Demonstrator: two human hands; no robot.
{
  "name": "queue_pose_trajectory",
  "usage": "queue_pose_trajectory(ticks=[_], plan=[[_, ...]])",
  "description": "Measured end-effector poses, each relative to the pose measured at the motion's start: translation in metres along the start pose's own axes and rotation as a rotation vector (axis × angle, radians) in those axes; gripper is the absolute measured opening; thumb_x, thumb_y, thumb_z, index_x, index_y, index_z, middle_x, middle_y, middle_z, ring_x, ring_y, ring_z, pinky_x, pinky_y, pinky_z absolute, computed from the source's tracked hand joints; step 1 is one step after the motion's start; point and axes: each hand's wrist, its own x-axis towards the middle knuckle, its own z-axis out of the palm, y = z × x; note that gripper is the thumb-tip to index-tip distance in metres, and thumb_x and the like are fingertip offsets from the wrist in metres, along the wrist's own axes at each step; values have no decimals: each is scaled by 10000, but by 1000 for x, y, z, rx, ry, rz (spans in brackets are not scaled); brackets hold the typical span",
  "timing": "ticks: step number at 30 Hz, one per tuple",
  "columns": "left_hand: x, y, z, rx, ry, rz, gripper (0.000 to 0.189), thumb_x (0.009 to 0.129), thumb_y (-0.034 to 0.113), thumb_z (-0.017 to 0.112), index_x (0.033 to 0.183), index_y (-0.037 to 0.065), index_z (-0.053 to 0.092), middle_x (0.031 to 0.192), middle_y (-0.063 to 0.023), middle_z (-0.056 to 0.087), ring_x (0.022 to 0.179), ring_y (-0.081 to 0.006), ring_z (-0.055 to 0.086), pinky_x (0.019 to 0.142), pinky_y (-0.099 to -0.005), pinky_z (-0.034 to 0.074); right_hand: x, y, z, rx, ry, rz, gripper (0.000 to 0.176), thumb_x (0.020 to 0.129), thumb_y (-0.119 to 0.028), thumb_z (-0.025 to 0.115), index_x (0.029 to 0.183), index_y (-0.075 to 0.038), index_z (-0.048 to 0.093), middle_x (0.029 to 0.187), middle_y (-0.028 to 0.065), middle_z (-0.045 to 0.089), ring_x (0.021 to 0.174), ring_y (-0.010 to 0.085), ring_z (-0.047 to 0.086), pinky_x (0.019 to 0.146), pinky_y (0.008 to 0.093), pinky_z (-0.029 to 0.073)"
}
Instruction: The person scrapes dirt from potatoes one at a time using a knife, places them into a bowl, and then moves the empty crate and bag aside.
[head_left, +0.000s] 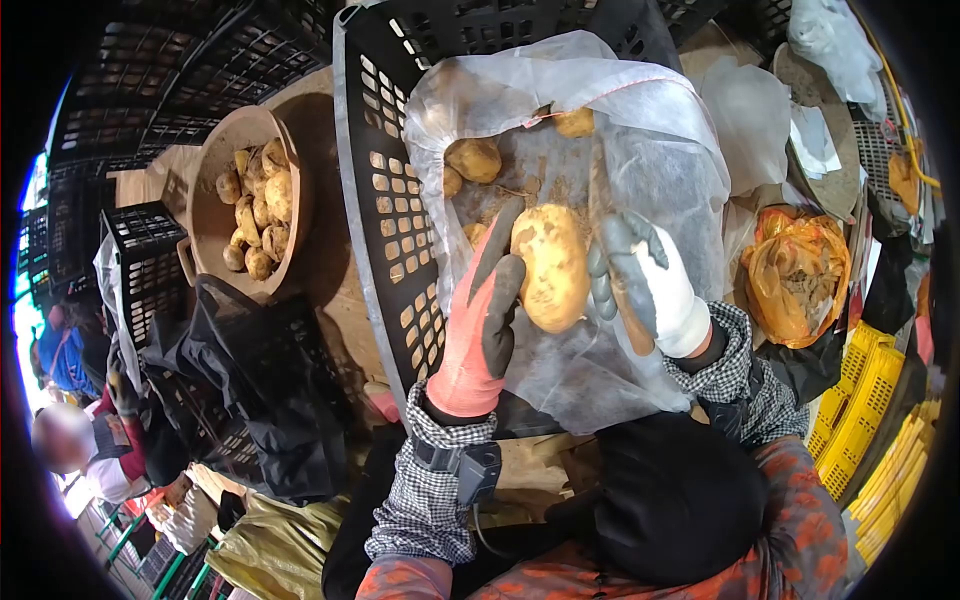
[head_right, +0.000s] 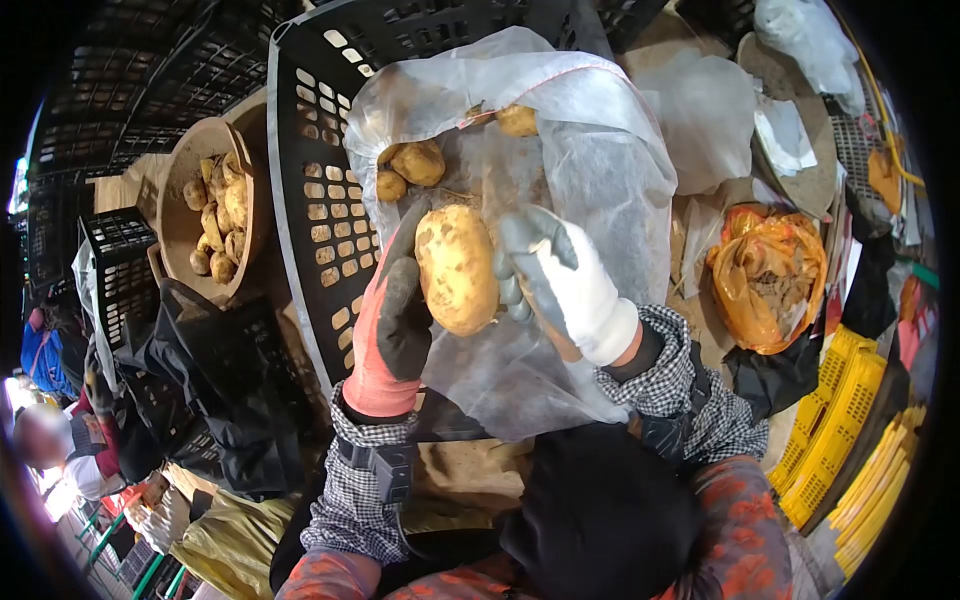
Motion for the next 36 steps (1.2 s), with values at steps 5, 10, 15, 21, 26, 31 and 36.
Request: queue_pose_trajectory(ticks=[5, 10, 15, 21, 26, 31, 36], plan=[[-3, -3, -1, -3, -81, 4, 674, 811, 3, 538, 1414, -8, 237, 1355, -136, 403, 1236, -194, 399, 1026, -303, 314, 2, 7, -2, 20, 19, 9, 492, 910, -150, 523, 1335, 15, 340, 814, 69, 585, 629, 121, 557, 535, 242, 457], [-5, -3, 1, 254, 6, 15, 779, 698, -72, 602, 1401, 21, 280, 1329, -124, 429, 1192, -199, 444, 988, -316, 365, 8, 27, -11, -494, 22, -249, 243, 902, -150, 479, 1049, 40, 517, 750, 74, 558, 582, 130, 541, 511, 250, 437], [-4, -10, -10, 991, -40, 327, 747, 667, -1, 665, 1346, -3, 354, 1310, -188, 429, 1194, -309, 449, 999, -375, 361, 3, 8, -2, -713, -91, -305, 342, 911, -172, 471, 1141, 81, 479, 754, 84, 555, 616, 132, 554, 551, 252, 455], [-3, -14, -5, 970, 88, 406, 767, 629, 61, 719, 1318, -7, 388, 1299, -209, 421, 1200, -366, 405, 1011, -410, 337, 8, 6, 0, -379, -75, -96, 322, 918, -185, 484, 1096, 82, 510, 765, 99, 579, 643, 159, 588, 566, 289, 470], [-5, -7, 0, 1295, 118, 466, 798, 616, 128, 753, 1310, -27, 391, 1289, -212, 435, 1183, -363, 419, 1013, -408, 335, -2, 12, 0, -570, -92, -264, 373, 905, -133, 499, 1244, 12, 436, 870, 83, 597, 681, 130, 576, 611, 283, 482], [-2, 10, 2, 408, -46, 191, 450, 926, 189, 429, 1311, -43, 415, 1238, -132, 518, 1106, -188, 524, 916, -295, 438, 3, 11, -3, 58, 78, 52, 446, 914, -161, 545, 1303, -22, 376, 898, 74, 586, 665, 118, 561, 565, 253, 477], [-4, 10, 5, -145, -96, -121, 705, 849, 294, 603, 1405, 10, 275, 1341, -111, 408, 1203, -172, 428, 1021, -297, 332, 3, 18, -10, -231, 152, -35, 479, 903, -211, 575, 1289, 3, 389, 936, 78, 578, 690, 118, 577, 569, 257, 487]])
